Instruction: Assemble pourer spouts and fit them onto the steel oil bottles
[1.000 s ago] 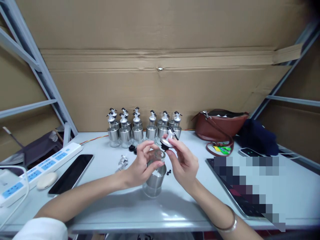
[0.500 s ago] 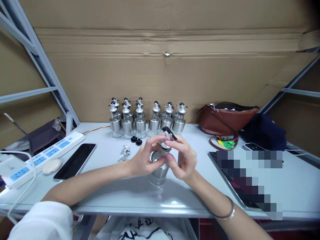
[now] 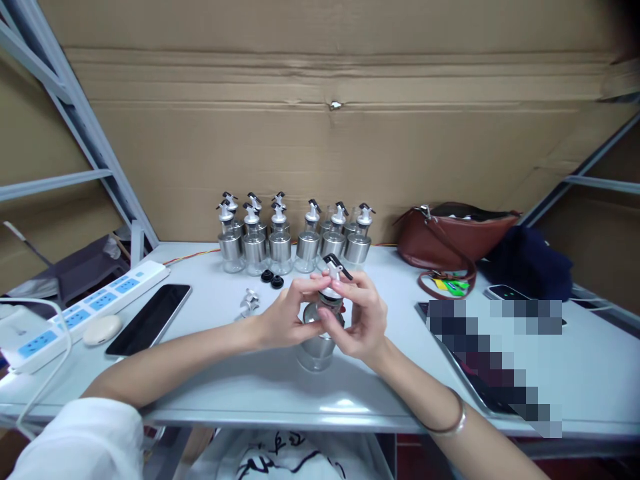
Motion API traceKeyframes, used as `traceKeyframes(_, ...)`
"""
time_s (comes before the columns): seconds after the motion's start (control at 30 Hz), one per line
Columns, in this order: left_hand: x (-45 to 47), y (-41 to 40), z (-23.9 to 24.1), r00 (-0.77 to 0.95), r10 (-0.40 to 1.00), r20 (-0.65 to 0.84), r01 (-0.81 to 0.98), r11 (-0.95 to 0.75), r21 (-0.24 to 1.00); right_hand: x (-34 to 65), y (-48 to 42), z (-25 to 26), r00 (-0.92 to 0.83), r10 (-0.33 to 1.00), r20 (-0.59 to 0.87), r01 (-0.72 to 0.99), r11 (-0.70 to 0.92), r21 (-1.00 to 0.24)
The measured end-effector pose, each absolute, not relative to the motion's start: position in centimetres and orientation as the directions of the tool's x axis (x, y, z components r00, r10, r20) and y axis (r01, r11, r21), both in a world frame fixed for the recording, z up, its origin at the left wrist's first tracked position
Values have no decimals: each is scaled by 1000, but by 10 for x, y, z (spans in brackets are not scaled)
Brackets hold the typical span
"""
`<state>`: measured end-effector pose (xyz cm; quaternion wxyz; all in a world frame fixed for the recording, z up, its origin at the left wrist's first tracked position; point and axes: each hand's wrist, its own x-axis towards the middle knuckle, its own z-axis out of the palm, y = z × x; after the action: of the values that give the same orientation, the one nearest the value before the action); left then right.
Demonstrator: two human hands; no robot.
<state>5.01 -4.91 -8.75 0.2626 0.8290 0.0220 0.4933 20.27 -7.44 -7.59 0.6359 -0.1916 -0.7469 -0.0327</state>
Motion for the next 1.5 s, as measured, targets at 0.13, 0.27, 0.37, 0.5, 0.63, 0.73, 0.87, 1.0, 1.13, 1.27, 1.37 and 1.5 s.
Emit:
traceKeyframes(0.13,50,-50,-89,478,264,838,-161,-911,379,200,-75,-76,-143,202,969,262,952,-159)
traceKeyframes(0.27,50,-51,-91,453,234,860,-184,-920,347,200,-77,-76,-145,181,973,220,964,-147)
traceKeyframes(0.37,49,-51,-92,472,259,843,-180,-907,380,199,-78,-78,-126,172,977,216,966,-142)
traceKeyframes(0.5,47,-53,-89,503,294,813,-184,-883,432,196,-78,-82,-73,175,982,224,962,-154)
traceKeyframes(0.63,46,-53,-86,510,278,814,-200,-882,427,196,-79,-80,-45,167,985,279,949,-148)
traceKeyframes(0.73,47,-52,-90,499,267,825,-184,-897,401,196,-80,-77,-83,163,983,302,944,-131)
traceKeyframes(0.87,52,-57,-94,474,323,819,-187,-872,452,196,-78,-75,-54,176,983,214,963,-161)
traceKeyframes(1.0,55,-68,-82,529,424,735,-238,-757,609,195,-76,-77,25,241,970,138,960,-242)
traceKeyframes(1.13,51,-74,-62,541,491,683,-268,-669,693,196,-74,-78,92,293,952,117,946,-302)
traceKeyframes(1.27,45,-71,-46,616,450,647,-203,-703,682,197,-71,-76,226,293,929,125,937,-326)
traceKeyframes(1.37,43,-67,-40,621,463,633,-141,-728,671,198,-68,-75,223,299,928,182,922,-342)
traceKeyframes(1.5,42,-64,-37,632,379,676,-103,-823,558,199,-67,-77,209,302,930,198,918,-343)
